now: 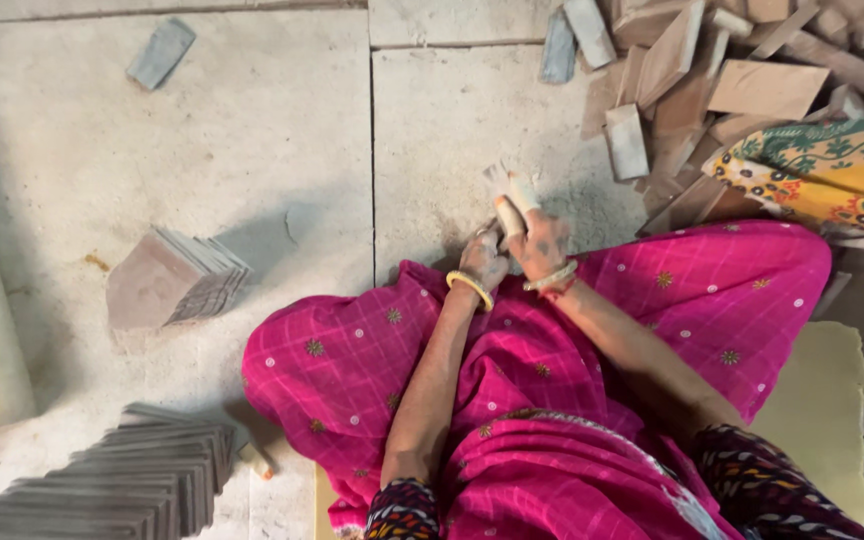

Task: The person sits on the floor and smooths the edges of small rectangular tiles using a sanding block. They pick up tiles one at a time, rub the edges against the block, and place the finished tiles into a stack.

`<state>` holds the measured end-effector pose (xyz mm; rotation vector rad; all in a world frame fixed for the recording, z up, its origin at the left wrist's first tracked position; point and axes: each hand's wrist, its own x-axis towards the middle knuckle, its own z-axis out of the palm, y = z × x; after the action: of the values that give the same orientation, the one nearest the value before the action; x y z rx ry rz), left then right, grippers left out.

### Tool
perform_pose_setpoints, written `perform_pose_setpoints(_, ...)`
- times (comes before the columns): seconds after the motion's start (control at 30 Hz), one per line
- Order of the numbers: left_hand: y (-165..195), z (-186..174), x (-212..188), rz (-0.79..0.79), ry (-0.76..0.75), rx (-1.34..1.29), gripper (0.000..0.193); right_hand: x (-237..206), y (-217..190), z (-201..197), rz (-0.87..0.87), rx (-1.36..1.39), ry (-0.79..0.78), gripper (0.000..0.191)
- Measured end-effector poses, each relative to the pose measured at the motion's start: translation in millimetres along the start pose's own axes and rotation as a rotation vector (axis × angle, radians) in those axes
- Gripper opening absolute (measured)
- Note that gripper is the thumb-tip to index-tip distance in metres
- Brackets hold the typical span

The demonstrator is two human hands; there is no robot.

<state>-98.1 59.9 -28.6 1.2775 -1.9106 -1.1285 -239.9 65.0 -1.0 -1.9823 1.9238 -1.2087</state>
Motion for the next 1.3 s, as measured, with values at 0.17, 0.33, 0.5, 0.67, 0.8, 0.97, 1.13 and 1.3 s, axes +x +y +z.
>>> perform_pose_setpoints(0.17,-4,0,-1,0.104,0.011,-0.308,0.08,5,2,-2,0.153,-0.086,-0.064,0.023)
perform_pose_setpoints(0.33,-11,0,-2,-0.039,-0.011,-0.042,0.069,-4,0,-6,-0.224,0.049,-0.033,0.052)
perform_pose_setpoints(0.5,-15,-6,-14,-0.091,-0.031,-0.198,0.067,25,11,-16,0.052,-0.376,-0.232,0.028)
perform_pose_setpoints(0.67,-18,-9,-17,-0.422,-0.279,0.023,0.04,24,8,-20,0.074,0.235,-0.085,0.038)
perform_pose_setpoints(0.8,-22,-7,-16,-0.122,-0.081,-0.17,0.07,0,-6,-6,0.083,0.083,-0.14,0.037)
perform_pose_setpoints(0.97,-20,-5,-17,-0.076,-0.025,-0.206,0.075,5,-7,-8,0.048,-0.087,-0.184,0.039)
perform_pose_setpoints(1.13,-9,-11,-16,0.055,0.018,-0.094,0.074,0,-19,-29,0.08,0.015,-0.095,0.052)
perform_pose_setpoints(1.3,0,-13,-15,-0.136,-0.098,-0.162,0.065,-13,-41,-26,0.049,0.088,-0.062,0.043)
